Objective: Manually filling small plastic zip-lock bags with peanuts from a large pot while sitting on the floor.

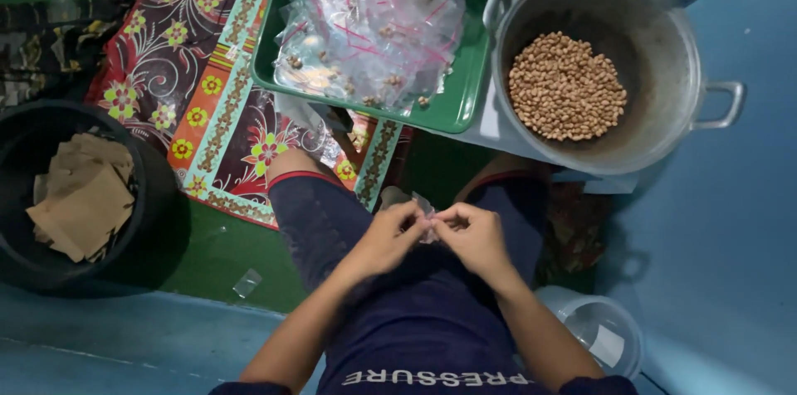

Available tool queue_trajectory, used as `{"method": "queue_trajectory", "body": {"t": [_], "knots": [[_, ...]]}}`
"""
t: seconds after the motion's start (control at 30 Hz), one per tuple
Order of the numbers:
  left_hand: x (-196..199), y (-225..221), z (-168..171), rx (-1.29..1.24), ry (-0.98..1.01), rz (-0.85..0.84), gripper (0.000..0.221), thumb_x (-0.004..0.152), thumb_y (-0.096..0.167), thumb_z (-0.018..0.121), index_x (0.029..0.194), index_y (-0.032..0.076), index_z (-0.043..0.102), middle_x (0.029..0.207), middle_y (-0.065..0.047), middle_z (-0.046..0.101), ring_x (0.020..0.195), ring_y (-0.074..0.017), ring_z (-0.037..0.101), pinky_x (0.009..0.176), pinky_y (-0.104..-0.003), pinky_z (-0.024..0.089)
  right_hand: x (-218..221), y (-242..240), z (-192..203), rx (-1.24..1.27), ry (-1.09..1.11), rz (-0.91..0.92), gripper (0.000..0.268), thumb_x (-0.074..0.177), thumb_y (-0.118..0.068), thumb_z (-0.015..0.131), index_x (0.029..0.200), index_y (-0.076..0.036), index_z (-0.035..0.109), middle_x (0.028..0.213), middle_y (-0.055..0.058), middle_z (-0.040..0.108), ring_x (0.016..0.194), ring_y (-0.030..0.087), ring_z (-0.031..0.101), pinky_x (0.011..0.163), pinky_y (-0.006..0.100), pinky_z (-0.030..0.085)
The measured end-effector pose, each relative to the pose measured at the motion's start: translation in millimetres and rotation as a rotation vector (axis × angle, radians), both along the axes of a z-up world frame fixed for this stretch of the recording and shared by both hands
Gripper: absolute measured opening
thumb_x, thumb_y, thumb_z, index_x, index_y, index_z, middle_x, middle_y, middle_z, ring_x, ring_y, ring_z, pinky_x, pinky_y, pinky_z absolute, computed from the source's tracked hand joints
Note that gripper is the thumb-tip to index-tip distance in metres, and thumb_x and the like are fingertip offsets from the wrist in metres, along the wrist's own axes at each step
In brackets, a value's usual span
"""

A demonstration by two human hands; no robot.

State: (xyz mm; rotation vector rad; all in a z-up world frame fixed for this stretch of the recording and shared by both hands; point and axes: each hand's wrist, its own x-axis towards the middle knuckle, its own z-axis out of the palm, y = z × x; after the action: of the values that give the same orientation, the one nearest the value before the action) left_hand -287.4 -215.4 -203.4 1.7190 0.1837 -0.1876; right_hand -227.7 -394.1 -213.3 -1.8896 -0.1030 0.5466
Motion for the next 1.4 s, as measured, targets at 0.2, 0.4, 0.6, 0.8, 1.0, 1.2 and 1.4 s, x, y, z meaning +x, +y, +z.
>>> {"method": "queue_trajectory", "body": {"t": [0.2, 0.4, 0.6, 0.8, 1.0, 1.2, 1.4], "knots": [[-9, -7, -18, 0.48, -0.171, 0.078, 0.018, 0.097, 0.022, 0.061, 0.082, 0.011, 0.059, 0.065, -0.011, 0.059, 0.066, -0.0312, 0.065, 0.06, -0.038, 0.053, 1, 5, 5, -0.222, -0.325, 0.047, 0.008, 0.071, -0.011, 0.085, 0.076, -0.015, 0.079, 0.06, 0.002, 0.073, 0.054, 0.015, 0.071, 0.05, 0.024, 0.057], [-6, -1, 18, 0.441, -0.317, 0.148, 0.014, 0.089, 0.015, 0.067, 0.082, 0.012, 0.056, 0.063, -0.01, 0.055, 0.061, -0.0325, 0.064, 0.051, -0.037, 0.052, 9, -3, -16, 0.146, 0.036, 0.043, 0.053, 0.077, -0.018, 0.081, 0.124, -0.019, 0.057, 0.118, 0.009, 0.062, 0.094, 0.02, 0.069, 0.07, 0.027, 0.06], [-10, 8, 24, -0.034, -0.297, 0.092, 0.015, 0.088, 0.011, 0.074, 0.084, 0.011, 0.059, 0.062, -0.011, 0.066, 0.055, -0.0208, 0.061, 0.047, -0.031, 0.047, 12, -30, -48, 0.671, 0.597, 0.002, 0.037, 0.094, -0.008, 0.064, 0.129, 0.001, 0.058, 0.105, 0.02, 0.074, 0.083, 0.028, 0.078, 0.062, 0.036, 0.067], [-9, 7, 17, -0.158, -0.236, 0.068, 0.016, 0.087, 0.007, 0.077, 0.09, 0.008, 0.062, 0.07, -0.012, 0.072, 0.06, -0.0183, 0.065, 0.053, -0.029, 0.051, 23, -45, -54, 0.723, 0.367, -0.17, 0.022, 0.088, 0.006, 0.071, 0.11, 0.009, 0.067, 0.085, 0.024, 0.074, 0.071, 0.029, 0.078, 0.059, 0.032, 0.067], [-10, 11, 18, -0.258, -0.139, 0.068, 0.022, 0.087, 0.008, 0.082, 0.1, 0.002, 0.065, 0.09, -0.017, 0.079, 0.079, -0.0222, 0.074, 0.069, -0.035, 0.061, 57, -79, 54, 0.715, 0.14, -0.308, 0.025, 0.094, -0.001, 0.067, 0.116, 0.008, 0.065, 0.093, 0.026, 0.073, 0.077, 0.03, 0.078, 0.066, 0.032, 0.068], [-7, 15, 41, -0.163, -0.042, -0.023, 0.01, 0.09, 0.008, 0.071, 0.097, 0.004, 0.065, 0.087, -0.002, 0.069, 0.071, -0.0096, 0.059, 0.068, -0.023, 0.05, 125, -103, 142, 0.41, -0.592, -0.323, 0.015, 0.111, -0.004, 0.062, 0.122, 0.006, 0.064, 0.103, 0.015, 0.068, 0.086, 0.019, 0.07, 0.079, 0.025, 0.063], [-13, 18, 43, -0.103, -0.002, -0.062, 0.011, 0.089, 0.01, 0.072, 0.098, 0.004, 0.067, 0.085, -0.001, 0.068, 0.071, -0.0094, 0.059, 0.068, -0.023, 0.05, 209, -103, 128, -0.272, -0.946, -0.046, 0.014, 0.102, 0.007, 0.074, 0.115, 0.01, 0.08, 0.091, 0.016, 0.077, 0.07, 0.019, 0.067, 0.065, 0.028, 0.055]]}}
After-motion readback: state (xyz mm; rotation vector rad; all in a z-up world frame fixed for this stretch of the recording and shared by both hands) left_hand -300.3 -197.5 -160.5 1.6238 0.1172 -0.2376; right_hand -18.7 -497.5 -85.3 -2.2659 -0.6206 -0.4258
